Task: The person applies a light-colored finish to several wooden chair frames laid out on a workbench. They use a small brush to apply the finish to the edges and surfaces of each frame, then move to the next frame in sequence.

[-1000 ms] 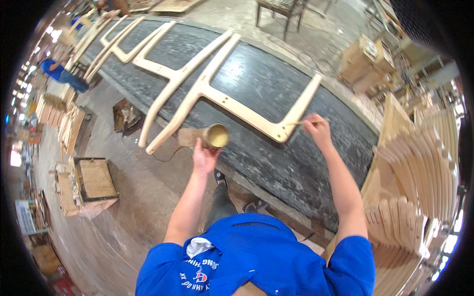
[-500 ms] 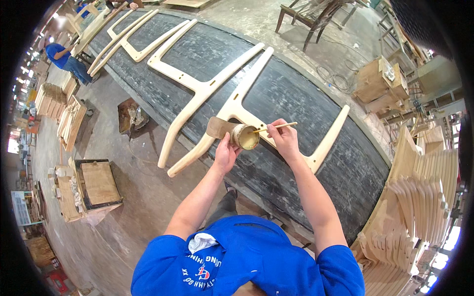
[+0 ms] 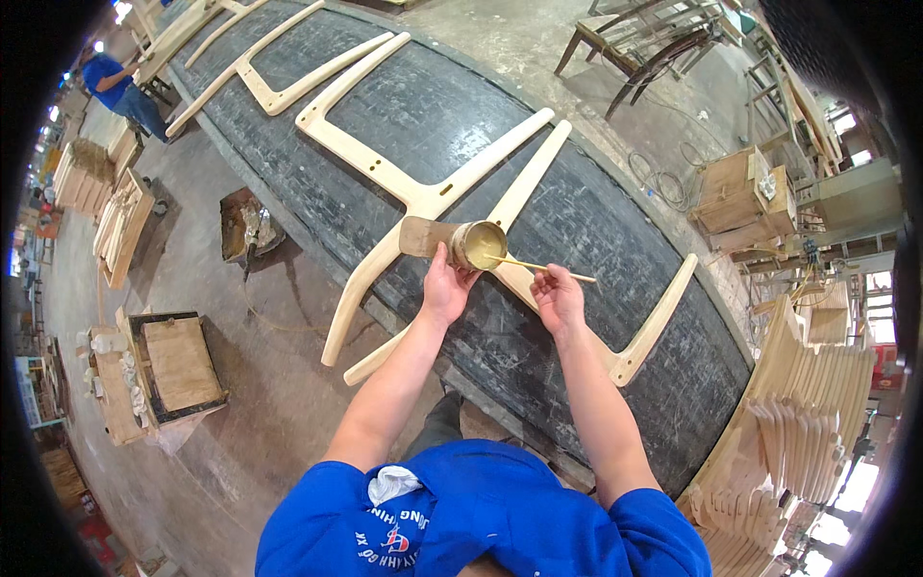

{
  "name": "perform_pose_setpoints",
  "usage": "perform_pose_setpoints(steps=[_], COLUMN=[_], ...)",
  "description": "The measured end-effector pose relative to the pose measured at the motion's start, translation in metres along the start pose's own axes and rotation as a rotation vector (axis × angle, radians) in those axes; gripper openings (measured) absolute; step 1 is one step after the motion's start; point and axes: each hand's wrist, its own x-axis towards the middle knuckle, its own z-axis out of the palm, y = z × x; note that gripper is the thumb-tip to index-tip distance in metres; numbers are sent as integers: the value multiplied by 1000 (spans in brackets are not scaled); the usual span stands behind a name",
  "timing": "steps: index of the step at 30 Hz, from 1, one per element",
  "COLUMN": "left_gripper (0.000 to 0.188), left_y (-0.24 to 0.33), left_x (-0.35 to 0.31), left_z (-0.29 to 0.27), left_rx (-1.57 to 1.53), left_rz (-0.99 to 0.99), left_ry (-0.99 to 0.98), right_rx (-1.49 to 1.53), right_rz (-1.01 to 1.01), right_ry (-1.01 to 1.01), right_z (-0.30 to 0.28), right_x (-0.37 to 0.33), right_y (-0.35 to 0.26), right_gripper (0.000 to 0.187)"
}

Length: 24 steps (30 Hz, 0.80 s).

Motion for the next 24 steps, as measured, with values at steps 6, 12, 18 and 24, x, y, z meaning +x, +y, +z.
perform_pose_setpoints(steps=[6,12,18,24], left_gripper=[49,49,51,50], left_y=[17,45,56,56], left_x=[16,-4,-27,-44], left_z=[-18,-64,-85,-91], left_rx=[-88,-98,-74,-124], left_rz=[55,142,183,222], left_ry=[81,204,224,318], right_rx=[-109,-880,-1374,-1449], right_rz=[-195,-673,-831,-882], right_ry=[35,-151,-289,-538], right_z=[38,71,88,100], right_x=[25,49,65,74], right_y=[-7,-29,-15,-4], right_gripper=[17,19,17,16])
